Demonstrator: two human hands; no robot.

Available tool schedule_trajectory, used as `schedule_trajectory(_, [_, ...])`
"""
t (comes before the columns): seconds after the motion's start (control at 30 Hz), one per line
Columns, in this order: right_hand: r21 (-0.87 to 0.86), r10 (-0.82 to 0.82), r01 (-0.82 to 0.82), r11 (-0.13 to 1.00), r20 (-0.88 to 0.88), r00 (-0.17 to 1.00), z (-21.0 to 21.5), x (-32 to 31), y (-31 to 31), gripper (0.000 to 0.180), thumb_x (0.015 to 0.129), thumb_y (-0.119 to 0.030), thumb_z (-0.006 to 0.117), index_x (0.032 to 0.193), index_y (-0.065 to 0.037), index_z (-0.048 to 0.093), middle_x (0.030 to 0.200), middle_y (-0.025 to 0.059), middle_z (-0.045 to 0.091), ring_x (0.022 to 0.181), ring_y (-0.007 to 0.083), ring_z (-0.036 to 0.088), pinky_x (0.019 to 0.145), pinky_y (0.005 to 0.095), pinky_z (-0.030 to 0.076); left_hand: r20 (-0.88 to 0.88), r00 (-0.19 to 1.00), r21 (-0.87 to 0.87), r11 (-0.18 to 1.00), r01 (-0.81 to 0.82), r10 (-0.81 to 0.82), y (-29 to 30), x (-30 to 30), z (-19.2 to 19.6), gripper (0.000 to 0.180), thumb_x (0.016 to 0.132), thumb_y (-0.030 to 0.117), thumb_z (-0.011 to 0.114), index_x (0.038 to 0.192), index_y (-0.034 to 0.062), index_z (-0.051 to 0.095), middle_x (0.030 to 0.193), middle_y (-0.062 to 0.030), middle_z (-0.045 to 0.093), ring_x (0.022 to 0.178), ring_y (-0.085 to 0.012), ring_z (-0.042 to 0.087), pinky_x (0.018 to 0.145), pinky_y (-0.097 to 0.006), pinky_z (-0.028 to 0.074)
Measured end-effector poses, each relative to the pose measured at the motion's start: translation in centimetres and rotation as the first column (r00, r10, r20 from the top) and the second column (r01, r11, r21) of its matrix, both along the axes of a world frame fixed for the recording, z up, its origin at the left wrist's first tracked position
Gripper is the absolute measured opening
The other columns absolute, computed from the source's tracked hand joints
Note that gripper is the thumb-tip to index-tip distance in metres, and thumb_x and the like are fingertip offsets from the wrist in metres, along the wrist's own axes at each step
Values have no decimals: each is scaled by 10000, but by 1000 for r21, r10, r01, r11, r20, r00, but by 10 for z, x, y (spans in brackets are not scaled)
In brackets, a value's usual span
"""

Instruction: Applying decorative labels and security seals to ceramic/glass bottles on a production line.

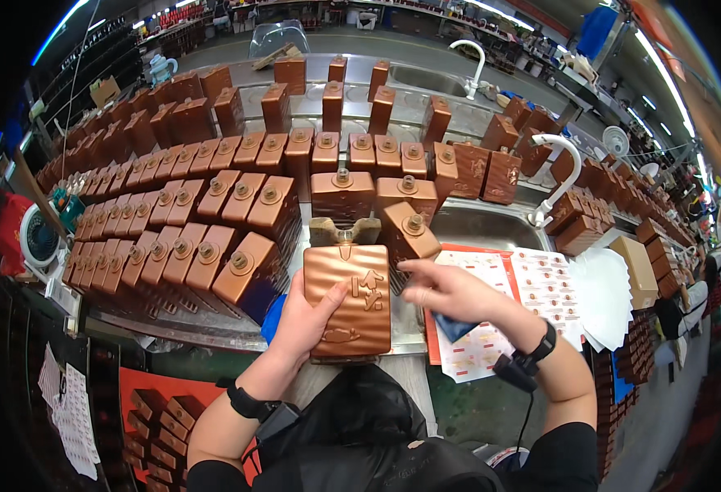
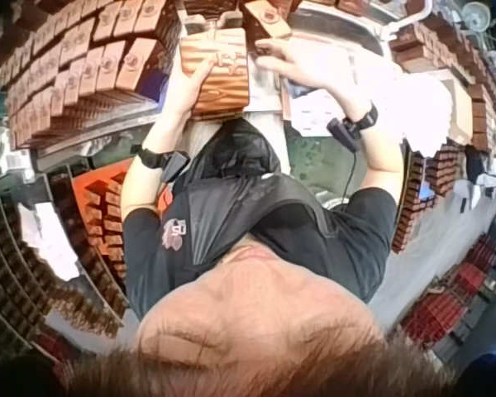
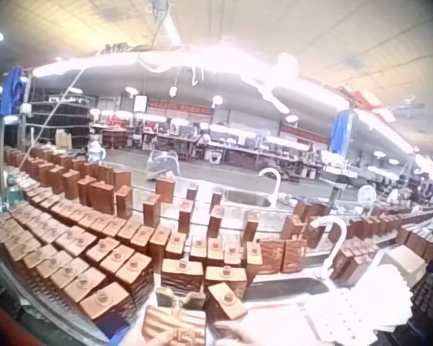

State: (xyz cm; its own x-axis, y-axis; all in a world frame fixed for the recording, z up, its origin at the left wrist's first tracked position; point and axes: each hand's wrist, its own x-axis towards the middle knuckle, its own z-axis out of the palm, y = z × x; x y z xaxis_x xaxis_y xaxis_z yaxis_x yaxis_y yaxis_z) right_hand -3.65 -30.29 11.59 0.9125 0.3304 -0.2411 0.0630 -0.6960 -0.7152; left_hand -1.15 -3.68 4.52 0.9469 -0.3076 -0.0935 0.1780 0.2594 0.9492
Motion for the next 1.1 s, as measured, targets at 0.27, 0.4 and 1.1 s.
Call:
schedule_trajectory(0.27, [108,-206,212,971,-64,976,-38,-4,43,762,956,-271,728,1532,27,328,1037,116,734,870,172,715,775,302,544,-31,999,74,997,-35,38,-5,35,-37,557,973,237,718,1371,-23,427,1224,-135,629,1102,-164,616,950,-306,509])
schedule_trajectory(0.4, [144,-263,241,960,159,952,-52,-4,58,726,937,-262,731,1525,-47,364,1021,148,721,861,262,707,777,358,541,52,997,65,996,-53,50,0,47,-43,441,1006,141,655,1375,-9,464,1239,-126,633,1073,-168,641,919,-313,538])
schedule_trajectory(1.1, [83,-983,993,-86,158,-98,-154,-269,-262,416,887,-404,782,755,-24,678,670,-18,608,604,53,504,570,242,394,12,1000,311,950,-28,25,23,21,-41,652,1061,156,526,1608,10,203,1580,-166,357,1408,-225,394,1178,-344,291])
